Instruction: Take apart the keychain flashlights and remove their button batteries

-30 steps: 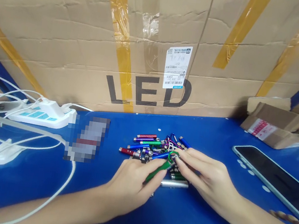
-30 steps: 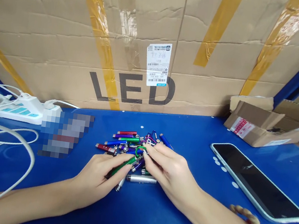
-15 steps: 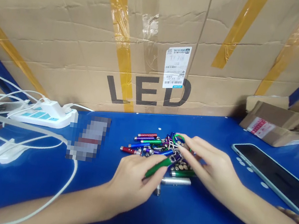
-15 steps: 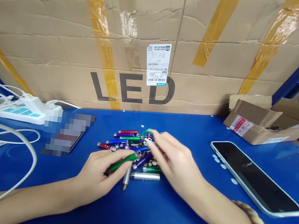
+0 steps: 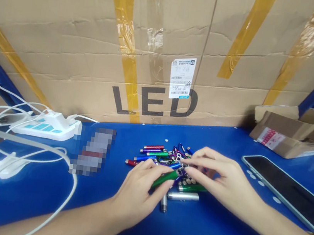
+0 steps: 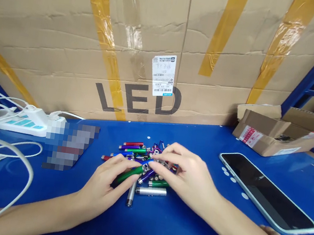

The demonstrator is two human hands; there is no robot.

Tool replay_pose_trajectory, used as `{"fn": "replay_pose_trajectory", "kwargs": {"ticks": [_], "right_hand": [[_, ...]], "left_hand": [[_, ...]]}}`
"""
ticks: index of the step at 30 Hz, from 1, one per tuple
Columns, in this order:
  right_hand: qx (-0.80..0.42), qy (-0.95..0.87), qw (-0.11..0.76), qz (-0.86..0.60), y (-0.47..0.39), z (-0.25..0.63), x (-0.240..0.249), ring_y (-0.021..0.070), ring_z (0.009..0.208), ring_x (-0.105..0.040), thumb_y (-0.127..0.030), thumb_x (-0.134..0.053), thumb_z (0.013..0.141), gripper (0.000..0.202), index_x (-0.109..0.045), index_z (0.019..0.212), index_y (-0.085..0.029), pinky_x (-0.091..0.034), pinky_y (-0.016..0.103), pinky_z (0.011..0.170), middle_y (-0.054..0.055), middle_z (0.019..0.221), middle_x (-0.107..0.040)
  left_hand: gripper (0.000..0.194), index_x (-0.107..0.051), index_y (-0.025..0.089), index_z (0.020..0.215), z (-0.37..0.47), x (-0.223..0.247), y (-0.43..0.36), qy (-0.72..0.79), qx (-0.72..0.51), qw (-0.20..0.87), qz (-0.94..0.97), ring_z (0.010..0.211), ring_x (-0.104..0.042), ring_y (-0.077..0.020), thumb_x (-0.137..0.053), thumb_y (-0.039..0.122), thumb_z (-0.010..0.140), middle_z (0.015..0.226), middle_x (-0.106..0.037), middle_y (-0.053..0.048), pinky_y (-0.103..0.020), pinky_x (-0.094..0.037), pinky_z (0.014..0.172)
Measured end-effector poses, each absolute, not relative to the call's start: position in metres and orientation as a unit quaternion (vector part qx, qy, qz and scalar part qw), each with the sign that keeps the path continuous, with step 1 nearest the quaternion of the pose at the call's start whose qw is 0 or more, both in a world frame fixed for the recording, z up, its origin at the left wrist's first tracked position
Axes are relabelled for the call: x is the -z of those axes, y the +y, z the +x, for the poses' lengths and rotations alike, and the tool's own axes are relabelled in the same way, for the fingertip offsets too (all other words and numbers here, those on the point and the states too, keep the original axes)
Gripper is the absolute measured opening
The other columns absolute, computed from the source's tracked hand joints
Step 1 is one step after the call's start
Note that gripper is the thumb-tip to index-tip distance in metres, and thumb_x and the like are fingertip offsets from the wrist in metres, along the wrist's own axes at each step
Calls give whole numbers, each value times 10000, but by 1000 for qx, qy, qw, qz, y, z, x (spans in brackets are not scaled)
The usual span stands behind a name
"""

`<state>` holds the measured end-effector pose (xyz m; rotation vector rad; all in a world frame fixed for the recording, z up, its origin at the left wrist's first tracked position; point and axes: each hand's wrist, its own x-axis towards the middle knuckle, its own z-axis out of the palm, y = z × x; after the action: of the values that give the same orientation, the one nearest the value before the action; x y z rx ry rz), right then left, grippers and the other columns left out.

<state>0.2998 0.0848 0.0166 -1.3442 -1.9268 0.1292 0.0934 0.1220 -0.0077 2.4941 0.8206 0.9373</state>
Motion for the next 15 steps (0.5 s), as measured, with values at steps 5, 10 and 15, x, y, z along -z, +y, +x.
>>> {"fn": "replay_pose_trajectory", "kwargs": {"ticks": [5,10,15], "right_hand": [[-235,-694,468,-493,79,283,-10,139,616,-595,-374,-614,827,234,-734,725,-201,-489,217,515,31,683,-654],[-286,-658,483,-502,77,278,-7,114,521,-552,-410,-616,813,285,-718,685,-177,-444,192,380,45,681,-641],[-278,-667,476,-501,75,277,-10,116,525,-554,-386,-621,815,279,-698,655,-171,-434,169,340,54,678,-625]], "left_hand": [[222,-613,185,1032,94,8,121,259,-330,131,898,745,-571,-190,-433,290,954,858,-671,-50,-315,-454,684],[357,-632,166,1046,94,8,120,236,-326,88,911,649,-572,-173,-325,341,991,774,-686,-56,-296,-455,625],[378,-600,175,1133,94,8,120,230,-297,108,920,706,-623,-190,-280,328,1001,856,-713,-62,-317,-486,667]]}}
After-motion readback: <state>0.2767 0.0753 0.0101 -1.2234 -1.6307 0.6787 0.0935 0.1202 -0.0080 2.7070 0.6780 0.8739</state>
